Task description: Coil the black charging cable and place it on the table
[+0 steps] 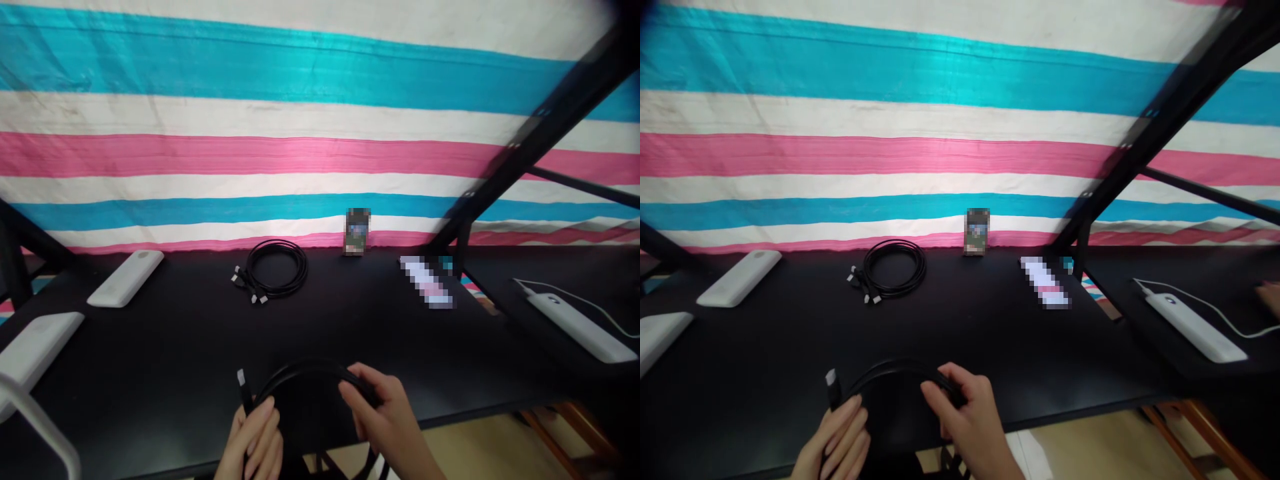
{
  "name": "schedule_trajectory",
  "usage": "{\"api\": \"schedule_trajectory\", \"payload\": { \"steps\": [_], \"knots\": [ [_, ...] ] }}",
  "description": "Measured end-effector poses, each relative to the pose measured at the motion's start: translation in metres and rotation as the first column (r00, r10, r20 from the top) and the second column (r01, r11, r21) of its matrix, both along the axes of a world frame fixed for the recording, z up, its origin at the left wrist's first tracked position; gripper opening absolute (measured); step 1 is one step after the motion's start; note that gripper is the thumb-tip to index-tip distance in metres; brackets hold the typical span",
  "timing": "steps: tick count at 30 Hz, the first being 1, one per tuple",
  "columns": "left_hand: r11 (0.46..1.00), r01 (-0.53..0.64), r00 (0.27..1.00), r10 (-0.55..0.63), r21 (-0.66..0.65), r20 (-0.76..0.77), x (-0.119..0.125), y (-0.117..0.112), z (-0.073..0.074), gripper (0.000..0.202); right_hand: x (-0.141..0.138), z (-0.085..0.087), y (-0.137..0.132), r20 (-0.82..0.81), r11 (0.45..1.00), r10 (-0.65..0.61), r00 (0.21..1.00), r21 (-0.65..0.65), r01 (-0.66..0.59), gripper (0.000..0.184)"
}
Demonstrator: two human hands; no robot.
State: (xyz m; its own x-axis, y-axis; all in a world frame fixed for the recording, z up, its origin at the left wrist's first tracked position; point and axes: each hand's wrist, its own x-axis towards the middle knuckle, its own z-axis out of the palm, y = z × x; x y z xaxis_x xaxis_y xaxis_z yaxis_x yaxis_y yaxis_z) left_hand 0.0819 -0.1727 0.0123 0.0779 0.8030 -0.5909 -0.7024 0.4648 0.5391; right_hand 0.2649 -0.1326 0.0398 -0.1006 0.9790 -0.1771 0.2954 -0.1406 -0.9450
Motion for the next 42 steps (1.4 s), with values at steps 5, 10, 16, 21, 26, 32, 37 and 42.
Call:
{"api": "schedule_trajectory", "payload": {
  "steps": [5, 10, 16, 21, 26, 32, 37, 42],
  "knots": [
    [0.998, 0.029, 0.999, -0.03, 0.056, 0.025, 0.001, 0.007, -0.006, 0.052, -0.003, 0.0, 0.003, 0.06, 1.0, 0.021, 0.998, 0.003, -0.021, 0.035],
    [0.978, 0.163, 0.962, -0.187, 0.134, 0.197, 0.0, 0.008, -0.006, 0.051, -0.002, 0.006, 0.0, -0.015, 1.0, 0.026, 1.0, 0.015, -0.026, 0.04],
    [0.919, 0.26, 0.879, -0.352, 0.296, 0.322, 0.0, 0.014, -0.002, 0.043, -0.005, 0.008, -0.001, -0.068, 0.999, -0.016, 0.998, 0.037, 0.018, 0.047],
    [0.927, 0.212, 0.901, -0.309, 0.31, 0.306, 0.0, 0.007, -0.003, 0.04, -0.007, 0.004, 0.001, -0.098, 0.997, -0.001, 0.995, 0.073, 0.008, 0.044],
    [0.924, 0.118, 0.977, -0.174, 0.364, 0.126, -0.005, 0.001, -0.008, 0.034, -0.011, 0.004, -0.005, -0.179, 0.995, -0.03, 0.983, 0.089, 0.046, 0.04],
    [0.892, 0.06, 0.978, -0.143, 0.449, 0.153, -0.005, -0.002, -0.007, 0.037, -0.008, -0.002, -0.016, -0.325, 0.981, -0.16, 0.932, 0.05, 0.186, 0.039],
    [0.903, 0.152, 0.987, -0.163, 0.402, -0.008, 0.001, -0.014, -0.011, 0.033, 0.0, -0.002, -0.028, -0.462, 0.946, -0.302, 0.834, -0.04, 0.321, 0.034],
    [0.974, 0.058, 0.99, -0.028, 0.221, -0.136, 0.013, -0.022, 0.006, 0.04, -0.003, -0.005, -0.031, -0.514, 0.946, -0.31, 0.8, -0.085, 0.312, 0.039]
  ]
}}
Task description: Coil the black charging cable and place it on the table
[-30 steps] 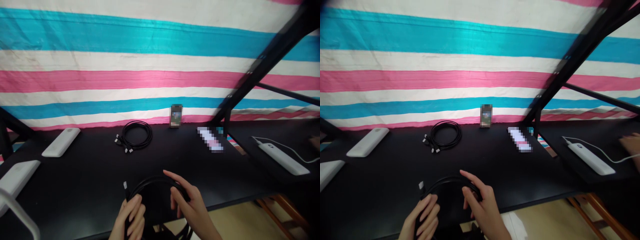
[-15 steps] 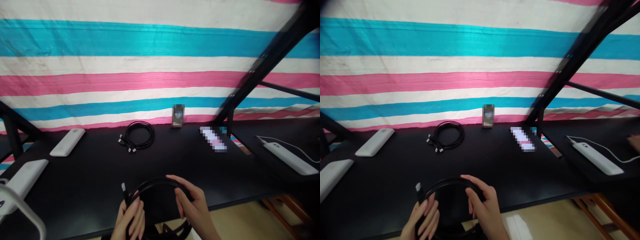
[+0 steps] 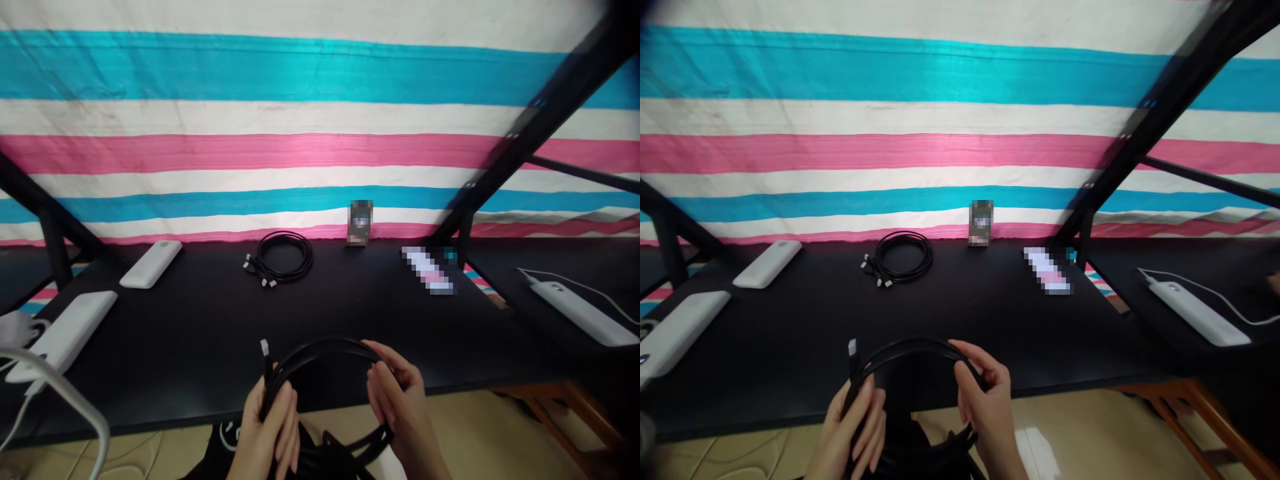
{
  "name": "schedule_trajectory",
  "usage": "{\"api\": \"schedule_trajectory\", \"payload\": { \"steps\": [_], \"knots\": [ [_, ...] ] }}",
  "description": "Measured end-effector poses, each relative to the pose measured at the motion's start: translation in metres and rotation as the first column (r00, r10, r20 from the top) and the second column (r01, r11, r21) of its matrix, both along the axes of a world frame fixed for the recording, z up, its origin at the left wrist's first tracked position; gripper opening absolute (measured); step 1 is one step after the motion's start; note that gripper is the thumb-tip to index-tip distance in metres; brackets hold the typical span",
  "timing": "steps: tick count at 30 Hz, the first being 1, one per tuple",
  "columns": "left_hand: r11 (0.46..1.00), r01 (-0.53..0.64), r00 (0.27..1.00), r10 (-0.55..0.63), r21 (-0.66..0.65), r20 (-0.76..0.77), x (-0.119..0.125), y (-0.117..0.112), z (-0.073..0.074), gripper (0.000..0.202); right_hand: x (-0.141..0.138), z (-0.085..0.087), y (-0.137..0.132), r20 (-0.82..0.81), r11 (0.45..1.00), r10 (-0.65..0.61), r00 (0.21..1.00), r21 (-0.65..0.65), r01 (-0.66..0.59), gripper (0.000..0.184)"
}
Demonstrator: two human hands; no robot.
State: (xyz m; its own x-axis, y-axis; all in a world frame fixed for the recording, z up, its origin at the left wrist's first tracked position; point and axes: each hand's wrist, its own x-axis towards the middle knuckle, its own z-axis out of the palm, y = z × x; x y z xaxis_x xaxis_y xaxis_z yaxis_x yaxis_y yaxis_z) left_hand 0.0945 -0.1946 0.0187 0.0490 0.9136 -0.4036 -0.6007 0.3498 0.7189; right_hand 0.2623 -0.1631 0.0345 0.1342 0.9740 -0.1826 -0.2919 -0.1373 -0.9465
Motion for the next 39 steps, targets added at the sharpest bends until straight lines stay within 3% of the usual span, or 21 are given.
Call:
{"api": "schedule_trajectory", "payload": {
  "steps": [2, 5, 8, 10, 13, 16, 20, 25, 29, 34, 39],
  "knots": [
    [0.985, -0.172, 0.985, 0.172, -0.022, 0.0, 0.003, 0.002, 0.01, 0.039, -0.009, -0.002, -0.001, -0.019, 0.999, 0.044, 0.999, -0.007, -0.044, 0.045],
    [0.917, -0.398, 0.91, 0.399, -0.036, 0.109, 0.006, 0.011, 0.02, 0.046, -0.032, -0.004, -0.003, -0.02, 0.987, 0.162, 0.987, -0.005, -0.162, 0.041],
    [0.883, -0.469, 0.866, 0.465, -0.023, 0.186, 0.006, 0.025, 0.019, 0.048, -0.052, -0.008, 0.0, 0.081, 0.96, 0.275, 0.958, 0.031, -0.278, 0.035],
    [0.9, -0.435, 0.898, 0.431, 0.03, 0.09, 0.004, 0.037, 0.013, 0.045, -0.056, -0.014, 0.009, 0.164, 0.953, 0.297, 0.941, 0.001, -0.301, 0.039],
    [0.948, -0.286, 0.932, 0.309, 0.142, -0.19, -0.007, 0.06, 0.0, 0.035, -0.049, -0.024, 0.035, 0.3, 0.956, 0.291, 0.908, -0.067, -0.284, 0.045],
    [0.97, -0.098, 0.877, 0.19, 0.223, -0.441, -0.026, 0.091, -0.008, 0.037, -0.043, -0.03, 0.071, 0.434, 0.96, 0.276, 0.858, -0.072, -0.272, 0.04],
    [0.969, 0.049, 0.777, 0.115, 0.242, -0.619, -0.046, 0.139, -0.003, 0.043, -0.051, -0.026, 0.126, 0.412, 0.948, 0.301, 0.86, -0.027, -0.319, 0.043],
    [0.966, 0.029, 0.745, 0.152, 0.259, -0.649, -0.059, 0.196, 0.004, 0.044, -0.065, -0.034, 0.192, 0.33, 0.97, 0.197, 0.923, 0.073, -0.233, 0.037],
    [0.977, 0.067, 0.779, 0.076, 0.203, -0.623, -0.066, 0.223, -0.011, 0.048, -0.063, -0.054, 0.222, 0.425, 0.982, 0.101, 0.9, 0.102, -0.158, 0.037],
    [0.975, 0.109, 0.801, 0.027, 0.192, -0.597, -0.07, 0.225, -0.03, 0.055, -0.06, -0.072, 0.225, 0.464, 0.989, 0.027, 0.886, 0.114, -0.091, 0.042],
    [0.97, 0.081, 0.798, 0.075, 0.23, -0.598, -0.075, 0.22, -0.036, 0.051, -0.061, -0.074, 0.218, 0.399, 0.976, -0.014, 0.917, 0.204, -0.073, 0.057]
  ]
}}
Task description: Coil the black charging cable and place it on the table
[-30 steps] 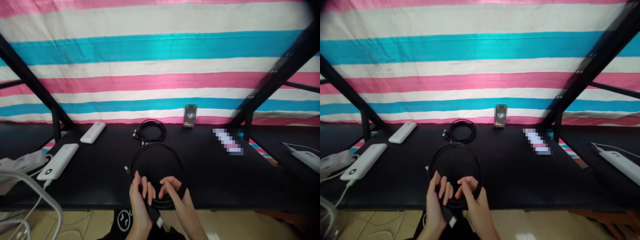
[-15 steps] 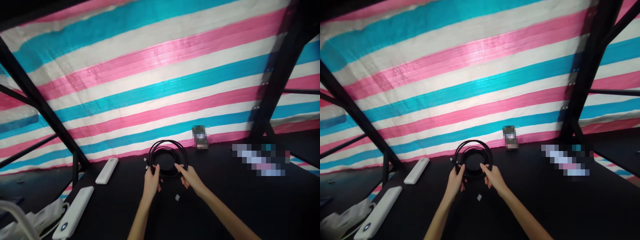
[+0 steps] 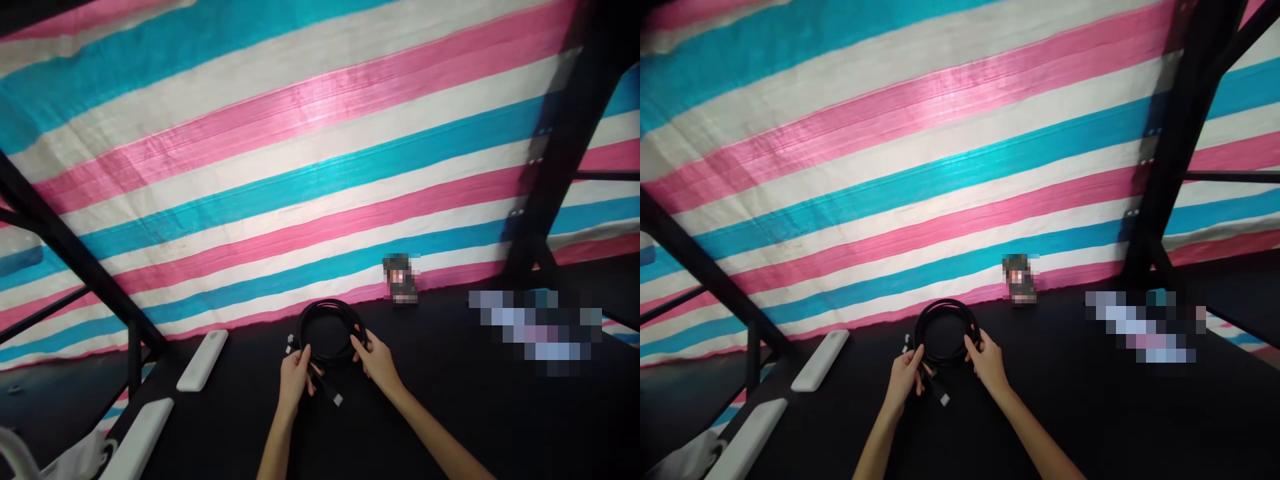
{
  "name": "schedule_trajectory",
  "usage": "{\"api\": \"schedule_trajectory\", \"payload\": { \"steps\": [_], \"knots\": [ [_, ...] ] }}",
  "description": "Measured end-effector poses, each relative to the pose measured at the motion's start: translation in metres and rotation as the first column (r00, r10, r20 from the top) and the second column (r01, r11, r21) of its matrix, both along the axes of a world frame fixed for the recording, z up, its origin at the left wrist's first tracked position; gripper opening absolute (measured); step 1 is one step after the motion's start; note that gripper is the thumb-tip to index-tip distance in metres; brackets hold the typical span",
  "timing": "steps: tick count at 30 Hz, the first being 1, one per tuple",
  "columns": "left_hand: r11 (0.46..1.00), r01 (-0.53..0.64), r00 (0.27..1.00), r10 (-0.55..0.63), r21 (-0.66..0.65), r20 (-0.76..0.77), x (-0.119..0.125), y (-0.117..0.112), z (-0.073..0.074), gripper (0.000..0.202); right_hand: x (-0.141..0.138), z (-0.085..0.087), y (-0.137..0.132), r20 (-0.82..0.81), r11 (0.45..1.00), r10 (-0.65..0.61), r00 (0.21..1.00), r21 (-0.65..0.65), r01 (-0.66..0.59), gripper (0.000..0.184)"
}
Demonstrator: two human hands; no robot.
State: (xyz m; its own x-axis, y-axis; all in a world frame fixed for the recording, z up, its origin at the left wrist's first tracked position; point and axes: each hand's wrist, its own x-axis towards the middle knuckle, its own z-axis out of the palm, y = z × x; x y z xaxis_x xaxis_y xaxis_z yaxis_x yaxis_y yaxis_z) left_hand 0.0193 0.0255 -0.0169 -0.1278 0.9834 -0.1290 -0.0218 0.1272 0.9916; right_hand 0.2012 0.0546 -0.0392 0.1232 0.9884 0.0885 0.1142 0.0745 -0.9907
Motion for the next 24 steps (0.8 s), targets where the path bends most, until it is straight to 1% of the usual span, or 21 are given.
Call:
{"api": "schedule_trajectory", "payload": {
  "steps": [3, 6, 8, 12, 14, 18, 19, 24],
  "knots": [
    [0.997, -0.073, 0.997, 0.073, 0.023, 0.026, -0.002, 0.001, -0.001, 0.049, -0.003, 0.003, 0.0, -0.098, 0.999, 0.053, 0.994, 0.003, -0.053, 0.06],
    [0.986, -0.162, 0.984, 0.158, 0.043, 0.081, -0.002, 0.002, 0.001, 0.041, -0.007, 0.002, 0.004, -0.183, 0.996, 0.084, 0.979, 0.022, -0.082, 0.063],
    [0.975, -0.218, 0.97, 0.211, 0.045, 0.123, 0.0, 0.003, 0.002, 0.038, -0.009, -0.002, 0.007, -0.193, 0.995, 0.094, 0.977, 0.043, -0.087, 0.061],
    [0.954, -0.294, 0.946, 0.284, 0.051, 0.154, 0.001, 0.002, 0.004, 0.053, -0.009, -0.012, 0.012, -0.13, 0.992, 0.107, 0.986, 0.077, -0.098, 0.052],
    [0.946, -0.316, 0.942, 0.304, 0.07, 0.139, 0.002, 0.001, 0.003, 0.055, -0.008, -0.014, 0.013, -0.115, 0.992, 0.112, 0.987, 0.076, -0.103, 0.053],
    [0.928, -0.348, 0.937, 0.342, 0.136, 0.064, -0.001, 0.001, -0.004, 0.058, -0.007, -0.013, 0.013, -0.202, 0.997, 0.068, 0.977, 0.057, -0.057, 0.071],
    [0.921, -0.355, 0.935, 0.353, 0.159, 0.038, -0.003, 0.002, -0.006, 0.058, -0.006, -0.012, 0.013, -0.21, 0.997, 0.056, 0.976, 0.066, -0.043, 0.073],
    [0.884, -0.367, 0.9, 0.416, 0.29, -0.131, -0.014, 0.01, -0.016, 0.047, -0.002, -0.017, 0.014, -0.134, 0.989, 0.048, 0.99, 0.146, -0.028, 0.066]
  ]
}}
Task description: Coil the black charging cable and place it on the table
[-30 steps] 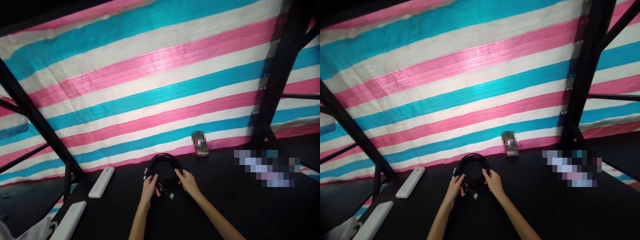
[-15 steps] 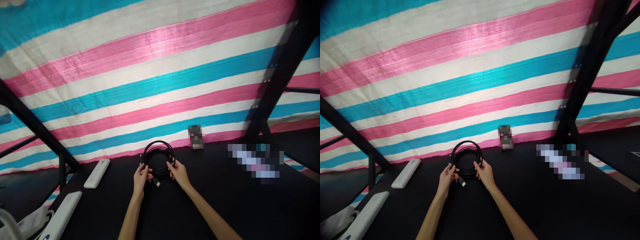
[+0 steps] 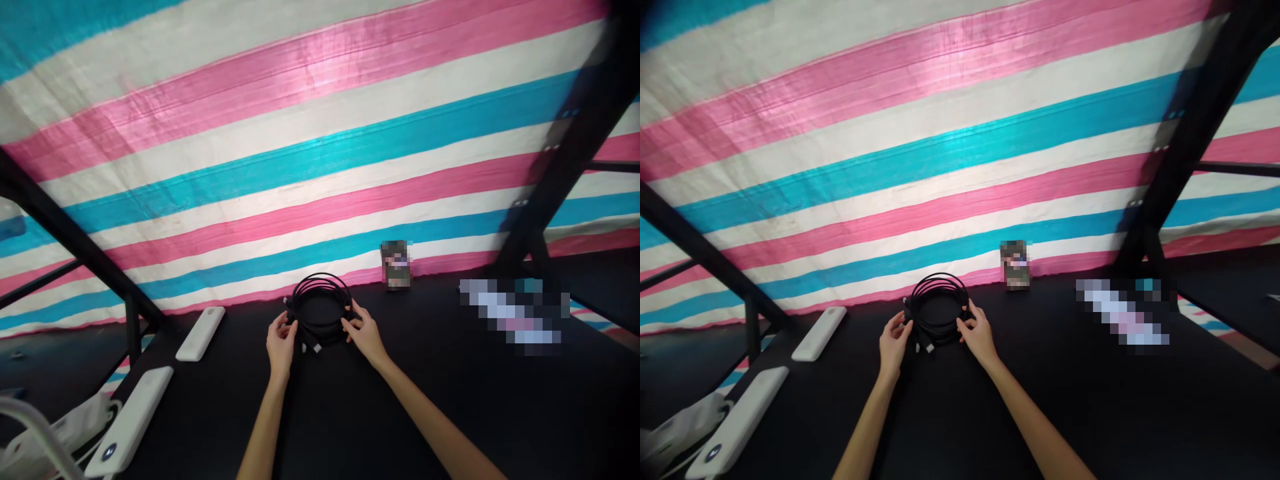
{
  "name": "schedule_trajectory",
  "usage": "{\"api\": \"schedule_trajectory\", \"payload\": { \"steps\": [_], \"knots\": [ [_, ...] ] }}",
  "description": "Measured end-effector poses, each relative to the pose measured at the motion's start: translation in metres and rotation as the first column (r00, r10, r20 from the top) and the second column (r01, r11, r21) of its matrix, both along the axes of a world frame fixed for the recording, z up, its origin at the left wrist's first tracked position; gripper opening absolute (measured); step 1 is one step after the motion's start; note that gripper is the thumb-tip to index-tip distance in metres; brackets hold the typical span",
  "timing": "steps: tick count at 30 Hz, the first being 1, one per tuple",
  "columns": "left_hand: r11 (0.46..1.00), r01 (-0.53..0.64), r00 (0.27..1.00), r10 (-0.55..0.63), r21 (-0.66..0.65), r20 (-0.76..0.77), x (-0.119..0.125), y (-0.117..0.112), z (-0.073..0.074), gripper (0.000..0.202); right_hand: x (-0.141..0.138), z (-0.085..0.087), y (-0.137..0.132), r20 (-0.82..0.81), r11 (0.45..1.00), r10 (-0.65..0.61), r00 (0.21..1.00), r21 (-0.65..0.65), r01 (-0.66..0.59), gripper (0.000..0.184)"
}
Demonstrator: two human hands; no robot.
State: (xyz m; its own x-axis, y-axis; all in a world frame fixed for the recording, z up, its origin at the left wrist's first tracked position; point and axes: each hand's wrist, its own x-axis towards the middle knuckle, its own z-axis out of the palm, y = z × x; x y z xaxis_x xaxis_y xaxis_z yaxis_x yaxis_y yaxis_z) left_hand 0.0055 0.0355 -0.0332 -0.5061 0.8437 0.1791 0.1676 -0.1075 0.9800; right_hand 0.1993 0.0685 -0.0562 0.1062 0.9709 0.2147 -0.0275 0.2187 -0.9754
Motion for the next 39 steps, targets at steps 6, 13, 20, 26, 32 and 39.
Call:
{"api": "schedule_trajectory", "payload": {
  "steps": [6, 13, 20, 26, 32, 39],
  "knots": [
    [0.999, 0.012, 0.963, -0.003, 0.031, -0.269, -0.002, 0.002, -0.008, 0.04, 0.005, 0.0, -0.002, 0.056, 0.999, 0.038, 0.998, -0.027, -0.036, 0.07],
    [0.998, 0.058, 0.919, -0.045, 0.019, -0.392, 0.001, 0.002, -0.016, 0.04, 0.006, 0.004, -0.004, 0.004, 0.984, 0.114, 0.993, -0.134, -0.113, 0.08],
    [0.996, 0.083, 0.924, -0.061, 0.041, -0.378, 0.002, 0.002, -0.012, 0.041, 0.01, 0.006, 0.003, -0.185, 0.986, 0.11, 0.977, -0.106, -0.131, 0.073],
    [0.996, 0.077, 0.954, -0.06, 0.047, -0.294, 0.003, 0.002, -0.012, 0.045, 0.008, 0.005, 0.003, -0.19, 0.98, 0.128, 0.973, -0.125, -0.153, 0.069],
    [0.992, 0.124, 0.976, -0.121, 0.006, -0.182, 0.013, -0.003, -0.01, 0.065, 0.006, 0.008, 0.001, -0.206, 0.952, 0.245, 0.947, -0.135, -0.275, 0.057],
    [0.988, 0.155, 0.983, -0.156, 0.018, 0.095, 0.02, -0.009, 0.006, 0.074, 0.011, 0.003, 0.007, -0.238, 0.951, 0.207, 0.949, -0.178, -0.252, 0.042]
  ]
}}
